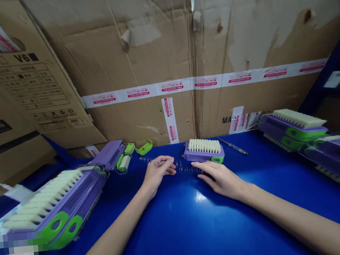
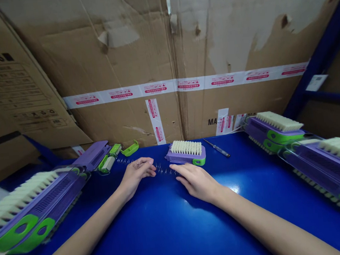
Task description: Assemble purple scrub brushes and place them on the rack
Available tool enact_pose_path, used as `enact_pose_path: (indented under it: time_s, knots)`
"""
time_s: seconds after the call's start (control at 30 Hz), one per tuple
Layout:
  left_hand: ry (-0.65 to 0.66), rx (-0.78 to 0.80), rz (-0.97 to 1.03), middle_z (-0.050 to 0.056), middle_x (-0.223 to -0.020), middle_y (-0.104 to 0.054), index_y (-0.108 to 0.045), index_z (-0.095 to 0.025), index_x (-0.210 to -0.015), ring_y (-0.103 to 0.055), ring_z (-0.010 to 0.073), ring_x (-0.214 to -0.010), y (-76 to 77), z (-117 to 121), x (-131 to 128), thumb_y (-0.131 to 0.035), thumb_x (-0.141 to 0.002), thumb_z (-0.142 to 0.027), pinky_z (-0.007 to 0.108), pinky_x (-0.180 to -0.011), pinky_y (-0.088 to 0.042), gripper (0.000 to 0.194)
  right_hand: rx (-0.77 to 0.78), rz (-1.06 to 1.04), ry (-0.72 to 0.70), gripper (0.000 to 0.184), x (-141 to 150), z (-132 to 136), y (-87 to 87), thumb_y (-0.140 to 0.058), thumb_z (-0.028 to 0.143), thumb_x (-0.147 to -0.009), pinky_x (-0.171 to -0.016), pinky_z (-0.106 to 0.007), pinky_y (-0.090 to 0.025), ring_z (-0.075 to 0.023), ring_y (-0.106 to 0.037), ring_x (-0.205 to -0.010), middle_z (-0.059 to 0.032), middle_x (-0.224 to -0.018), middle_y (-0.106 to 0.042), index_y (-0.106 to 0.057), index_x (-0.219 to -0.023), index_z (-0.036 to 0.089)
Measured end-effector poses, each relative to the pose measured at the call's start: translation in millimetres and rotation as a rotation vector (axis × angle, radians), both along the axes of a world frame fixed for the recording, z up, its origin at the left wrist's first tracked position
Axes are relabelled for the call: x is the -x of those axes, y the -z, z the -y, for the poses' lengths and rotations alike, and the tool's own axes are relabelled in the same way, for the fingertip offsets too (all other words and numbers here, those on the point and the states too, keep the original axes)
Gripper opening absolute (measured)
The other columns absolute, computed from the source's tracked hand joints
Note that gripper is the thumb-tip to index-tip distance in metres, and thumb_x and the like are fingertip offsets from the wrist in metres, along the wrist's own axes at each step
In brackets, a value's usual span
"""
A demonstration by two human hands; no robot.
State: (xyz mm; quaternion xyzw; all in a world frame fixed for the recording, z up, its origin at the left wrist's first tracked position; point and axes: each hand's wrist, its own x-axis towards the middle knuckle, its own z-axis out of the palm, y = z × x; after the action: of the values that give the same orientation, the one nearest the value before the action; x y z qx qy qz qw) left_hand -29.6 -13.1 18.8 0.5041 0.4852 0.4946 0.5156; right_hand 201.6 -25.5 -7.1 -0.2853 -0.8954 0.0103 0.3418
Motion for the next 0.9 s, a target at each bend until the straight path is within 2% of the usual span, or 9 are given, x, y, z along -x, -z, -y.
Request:
enact_pose_path:
  time_s: [0.13,0.33,0.47,0.6,0.67,0.73,0.83,0.9]
  knots:
    - [0.016,0.067,0.044,0.004,-0.06,-0.064,-0.059,-0.011,-0.077,-0.059,0.0113,-0.048,-2.9,1.0,1.1,-0.07,-0.07,-0.044,0.023,-0.052,-0.049,0.035,-0.044,0.039,-0.002,0.038,2.2,2.5,-3.7,-0.043,0.02,-0.093,-0.078,-0.037,-0.057,-0.0207,-0.065,-0.095,-0.0131,-0.111,-0.067,-0.045,-0.131,0.017]
    - [0.118,0.152,0.082,0.004,-0.058,-0.063,-0.058,-0.011,-0.071,-0.056,0.0107,-0.043,-4.2,2.0,2.9,-0.068,-0.07,-0.047,0.023,-0.047,-0.048,0.037,-0.131,0.062,0.035,0.036,3.6,3.4,-5.3,-0.042,0.019,-0.093,-0.077,-0.037,-0.057,-0.0207,-0.065,-0.092,-0.0129,-0.11,-0.067,-0.047,-0.129,0.016]
    - [0.181,0.155,0.043,0.002,-0.051,-0.059,-0.055,-0.013,-0.063,-0.053,0.0104,-0.039,-5.5,1.7,5.0,-0.068,-0.069,-0.045,0.023,-0.042,-0.046,0.035,-0.192,-0.009,0.076,0.039,3.1,3.3,-5.2,-0.044,0.017,-0.092,-0.077,-0.037,-0.056,-0.0206,-0.064,-0.095,-0.0114,-0.112,-0.066,-0.046,-0.131,0.019]
    - [0.172,0.175,-0.007,0.002,-0.05,-0.058,-0.053,-0.014,-0.062,-0.051,0.01,-0.038,-8.0,2.1,3.8,-0.068,-0.068,-0.046,0.023,-0.042,-0.045,0.036,-0.29,-0.1,0.045,0.045,1.8,4.1,-7.3,-0.048,0.012,-0.09,-0.076,-0.036,-0.055,-0.0204,-0.064,-0.093,-0.0117,-0.11,-0.067,-0.043,-0.134,0.019]
    - [0.111,0.165,-0.039,0.001,-0.053,-0.058,-0.053,-0.015,-0.066,-0.052,0.0103,-0.041,-7.8,0.3,4.7,-0.068,-0.067,-0.049,0.024,-0.043,-0.045,0.037,-0.322,-0.116,0.03,0.047,1.3,4.7,-8.7,-0.049,0.011,-0.089,-0.074,-0.035,-0.055,-0.0202,-0.064,-0.091,-0.0119,-0.11,-0.067,-0.041,-0.135,0.019]
    - [-0.009,0.112,-0.133,0.0,-0.056,-0.057,-0.053,-0.016,-0.071,-0.053,0.0114,-0.045,-5.9,-3.9,9.7,-0.067,-0.067,-0.052,0.024,-0.043,-0.044,0.039,-0.34,-0.108,0.026,0.049,0.9,5.1,-9.5,-0.05,0.01,-0.088,-0.072,-0.035,-0.055,-0.0204,-0.064,-0.09,-0.0123,-0.11,-0.067,-0.04,-0.135,0.018]
    - [-0.276,-0.064,-0.473,0.0,-0.058,-0.054,-0.055,-0.018,-0.072,-0.055,0.015,-0.052,-1.6,-12.2,25.8,-0.062,-0.07,-0.053,0.026,-0.047,-0.044,0.036,-0.345,-0.089,0.032,0.048,0.8,4.7,-9.4,-0.051,0.011,-0.088,-0.072,-0.035,-0.055,-0.021,-0.064,-0.089,-0.013,-0.109,-0.067,-0.041,-0.135,0.017]
    - [-0.474,-0.252,-0.787,0.003,-0.067,-0.058,-0.054,-0.019,-0.068,-0.059,0.0193,-0.068,-0.1,-16.1,38.5,-0.058,-0.074,-0.046,0.03,-0.059,-0.047,0.028,-0.345,-0.085,0.043,0.046,0.7,4.0,-9.1,-0.05,0.012,-0.089,-0.073,-0.036,-0.056,-0.0211,-0.064,-0.09,-0.013,-0.108,-0.067,-0.042,-0.134,0.016]
